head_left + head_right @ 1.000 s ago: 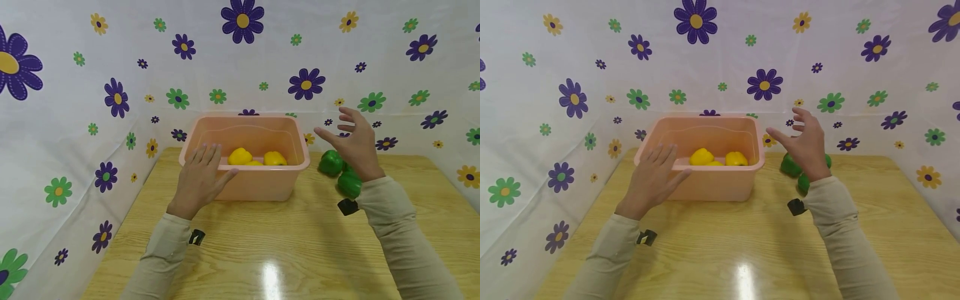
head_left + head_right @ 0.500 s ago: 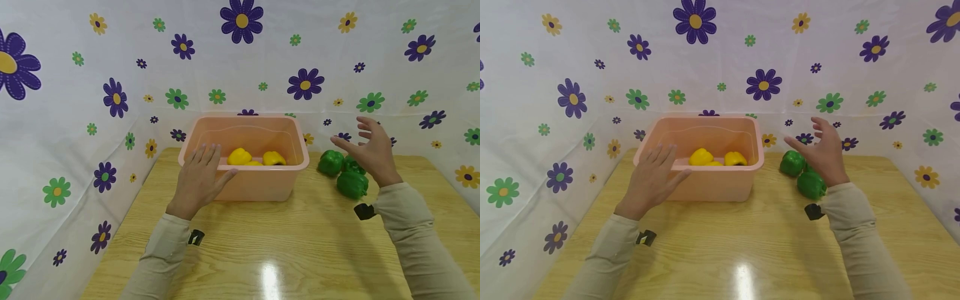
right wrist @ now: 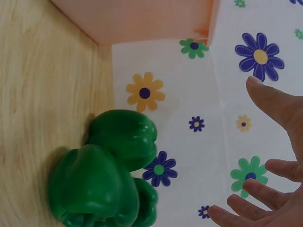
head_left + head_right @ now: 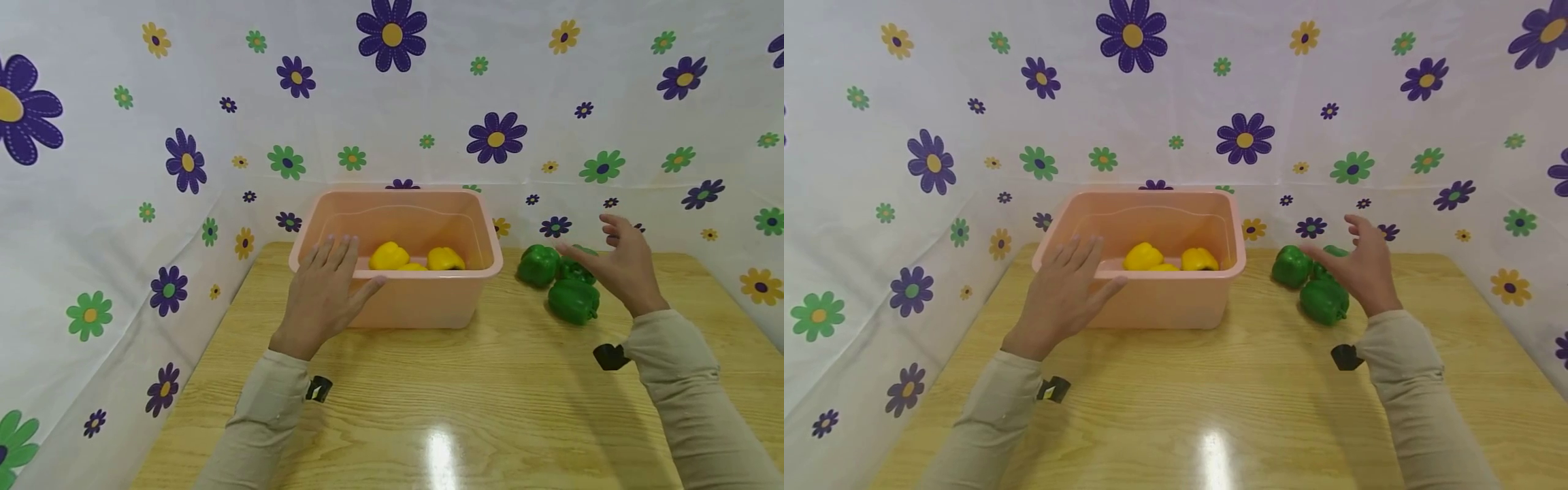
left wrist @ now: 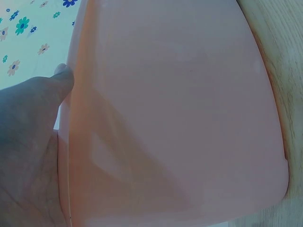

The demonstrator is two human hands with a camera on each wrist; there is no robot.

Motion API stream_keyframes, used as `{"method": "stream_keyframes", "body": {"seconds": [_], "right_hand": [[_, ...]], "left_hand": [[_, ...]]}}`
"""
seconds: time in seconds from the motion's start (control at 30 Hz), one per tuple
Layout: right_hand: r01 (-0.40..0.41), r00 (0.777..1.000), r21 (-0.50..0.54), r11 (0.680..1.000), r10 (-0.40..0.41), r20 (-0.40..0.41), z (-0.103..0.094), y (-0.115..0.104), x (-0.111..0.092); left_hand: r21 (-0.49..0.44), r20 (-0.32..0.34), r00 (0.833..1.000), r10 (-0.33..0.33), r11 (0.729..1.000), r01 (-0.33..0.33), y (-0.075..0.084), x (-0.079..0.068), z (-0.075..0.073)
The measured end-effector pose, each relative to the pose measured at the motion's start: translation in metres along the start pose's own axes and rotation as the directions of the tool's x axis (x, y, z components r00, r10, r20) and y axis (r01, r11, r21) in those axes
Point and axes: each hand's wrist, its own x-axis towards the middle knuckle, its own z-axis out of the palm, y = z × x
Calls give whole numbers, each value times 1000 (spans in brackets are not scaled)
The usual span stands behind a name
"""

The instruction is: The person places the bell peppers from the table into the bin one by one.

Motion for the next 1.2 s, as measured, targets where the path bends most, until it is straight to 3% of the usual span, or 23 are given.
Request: {"method": "stream_keyframes", "body": {"seconds": [0.27, 0.67, 1.2], "right_hand": [[-4, 1000, -42, 999, 4, 12, 5, 21, -1], [-77, 995, -67, 995, 81, 65, 13, 52, -9], [-117, 982, -64, 991, 125, 142, 26, 68, -18]], "left_hand": [[-2, -13, 1000, 7, 1000, -8, 0, 0, 0], [6, -20, 1000, 9, 1000, -9, 0, 0, 1], [11, -20, 1000, 9, 1000, -9, 0, 0, 1]]}}
